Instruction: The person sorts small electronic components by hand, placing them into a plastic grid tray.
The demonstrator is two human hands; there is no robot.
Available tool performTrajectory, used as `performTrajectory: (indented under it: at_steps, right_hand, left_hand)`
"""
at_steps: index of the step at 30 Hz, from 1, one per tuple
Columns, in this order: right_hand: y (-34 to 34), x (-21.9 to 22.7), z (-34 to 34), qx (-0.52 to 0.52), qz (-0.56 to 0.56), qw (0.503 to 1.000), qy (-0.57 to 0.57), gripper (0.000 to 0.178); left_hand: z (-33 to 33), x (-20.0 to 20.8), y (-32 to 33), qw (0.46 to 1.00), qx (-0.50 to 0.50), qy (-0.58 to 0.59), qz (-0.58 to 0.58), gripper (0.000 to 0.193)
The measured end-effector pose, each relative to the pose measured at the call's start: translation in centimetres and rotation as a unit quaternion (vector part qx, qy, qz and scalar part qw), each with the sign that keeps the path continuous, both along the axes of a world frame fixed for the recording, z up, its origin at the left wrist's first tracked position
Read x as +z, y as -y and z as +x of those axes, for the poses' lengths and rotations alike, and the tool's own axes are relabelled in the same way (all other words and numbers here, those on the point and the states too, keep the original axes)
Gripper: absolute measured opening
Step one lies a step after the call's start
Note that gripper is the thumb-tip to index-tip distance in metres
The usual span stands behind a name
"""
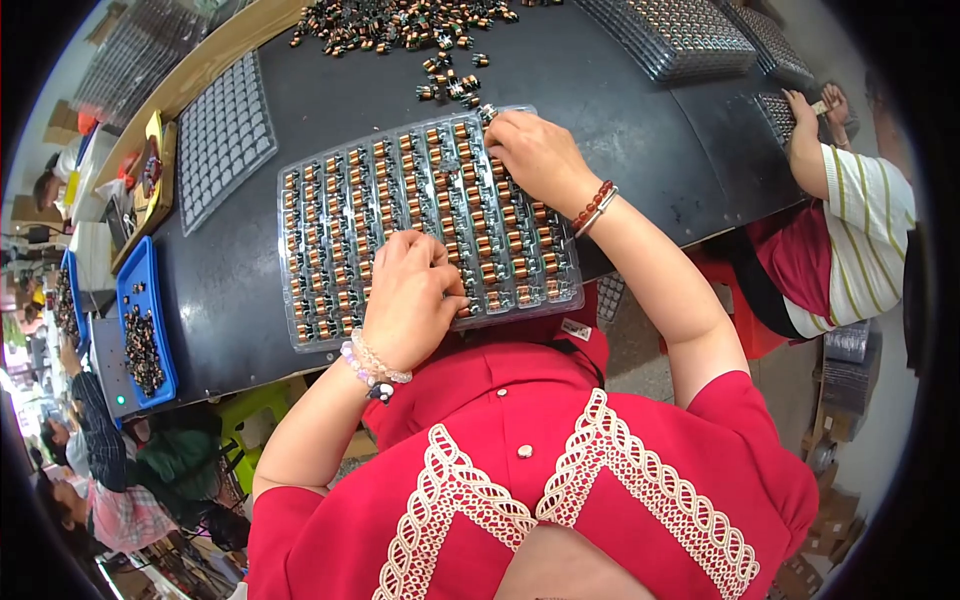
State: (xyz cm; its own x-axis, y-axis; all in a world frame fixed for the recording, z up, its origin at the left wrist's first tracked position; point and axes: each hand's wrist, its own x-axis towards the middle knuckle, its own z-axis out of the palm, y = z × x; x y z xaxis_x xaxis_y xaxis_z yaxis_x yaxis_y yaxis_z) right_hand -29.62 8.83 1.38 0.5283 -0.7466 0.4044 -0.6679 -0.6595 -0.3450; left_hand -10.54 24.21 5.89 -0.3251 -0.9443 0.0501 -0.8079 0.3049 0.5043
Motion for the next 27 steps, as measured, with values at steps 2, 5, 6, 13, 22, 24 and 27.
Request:
performTrajectory:
  at_steps: [2,5,6,13,22,24,27]
  right_hand:
    - [0.0,-0.2,-0.3,0.014,-0.012,1.0,-0.002,0.012]
    - [-0.5,0.7,-0.7,0.036,-0.07,0.99,0.118,0.015]
    - [-1.2,1.5,-0.8,0.039,-0.071,0.989,0.12,0.015]
    - [-6.8,2.3,-2.7,0.06,0.194,0.966,0.159,0.012]
    - [-6.6,1.6,-3.9,0.103,0.16,0.971,0.146,0.018]
    - [-6.7,1.7,-4.0,0.129,0.132,0.973,0.14,0.014]
    - [-6.5,1.7,-4.2,0.142,0.069,0.983,0.093,0.016]
  left_hand:
    - [0.4,0.3,0.7,0.998,-0.055,0.014,-0.018,0.007]
    - [0.4,-0.4,4.1,0.994,0.04,-0.037,-0.093,0.01]
    - [0.3,-0.9,5.2,0.981,0.087,-0.051,-0.168,0.014]
    - [0.4,-2.6,9.3,0.98,0.056,-0.057,-0.182,0.022]
    - [-1.0,-0.2,3.2,0.966,0.083,-0.22,0.105,0.016]
    - [-1.3,-0.1,1.8,0.98,0.035,-0.18,0.073,0.015]
    - [-2.1,-0.9,0.2,0.994,-0.014,-0.108,0.006,0.015]
